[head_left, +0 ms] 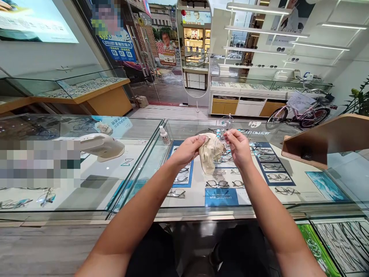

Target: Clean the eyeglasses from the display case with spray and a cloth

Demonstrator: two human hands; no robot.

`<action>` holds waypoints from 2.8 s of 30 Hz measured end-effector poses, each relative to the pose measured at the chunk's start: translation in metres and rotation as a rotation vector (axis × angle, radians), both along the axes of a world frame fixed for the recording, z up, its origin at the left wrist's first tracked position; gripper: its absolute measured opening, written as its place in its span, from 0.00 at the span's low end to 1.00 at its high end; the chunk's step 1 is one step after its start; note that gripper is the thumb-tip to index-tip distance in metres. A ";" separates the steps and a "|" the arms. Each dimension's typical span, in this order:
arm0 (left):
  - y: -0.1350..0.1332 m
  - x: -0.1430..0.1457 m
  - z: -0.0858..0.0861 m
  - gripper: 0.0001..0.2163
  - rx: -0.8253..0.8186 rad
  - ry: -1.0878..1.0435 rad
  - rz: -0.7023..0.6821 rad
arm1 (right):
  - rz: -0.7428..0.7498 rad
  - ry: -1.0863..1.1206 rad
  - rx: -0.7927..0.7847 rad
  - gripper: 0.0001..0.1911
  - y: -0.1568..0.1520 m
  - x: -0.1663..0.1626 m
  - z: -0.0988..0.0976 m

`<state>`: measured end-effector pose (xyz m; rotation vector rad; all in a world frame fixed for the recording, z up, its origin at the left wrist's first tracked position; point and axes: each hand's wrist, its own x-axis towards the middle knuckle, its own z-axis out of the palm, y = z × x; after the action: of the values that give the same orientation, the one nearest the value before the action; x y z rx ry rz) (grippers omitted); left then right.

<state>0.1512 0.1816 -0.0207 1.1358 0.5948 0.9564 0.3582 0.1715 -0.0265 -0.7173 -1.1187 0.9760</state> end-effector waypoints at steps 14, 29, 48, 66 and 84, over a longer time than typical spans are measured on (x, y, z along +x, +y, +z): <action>-0.023 0.036 -0.019 0.23 0.065 -0.052 0.123 | 0.068 -0.109 0.023 0.21 -0.006 -0.024 -0.008; -0.026 0.036 -0.016 0.27 0.170 0.055 0.278 | 0.145 -0.042 -0.010 0.17 -0.006 -0.025 -0.013; -0.026 0.031 -0.007 0.29 0.371 0.223 0.277 | 0.041 0.040 -0.024 0.18 -0.010 -0.018 -0.004; 0.027 -0.047 -0.016 0.16 0.291 1.517 0.477 | 0.199 0.142 -0.135 0.18 -0.008 0.001 0.009; -0.017 -0.008 0.014 0.35 0.916 0.438 0.481 | 0.627 0.048 -0.278 0.17 -0.012 0.003 0.010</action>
<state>0.1427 0.1649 -0.0065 2.1128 0.8324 1.4748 0.3613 0.1590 -0.0168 -0.5620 -1.2033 1.6956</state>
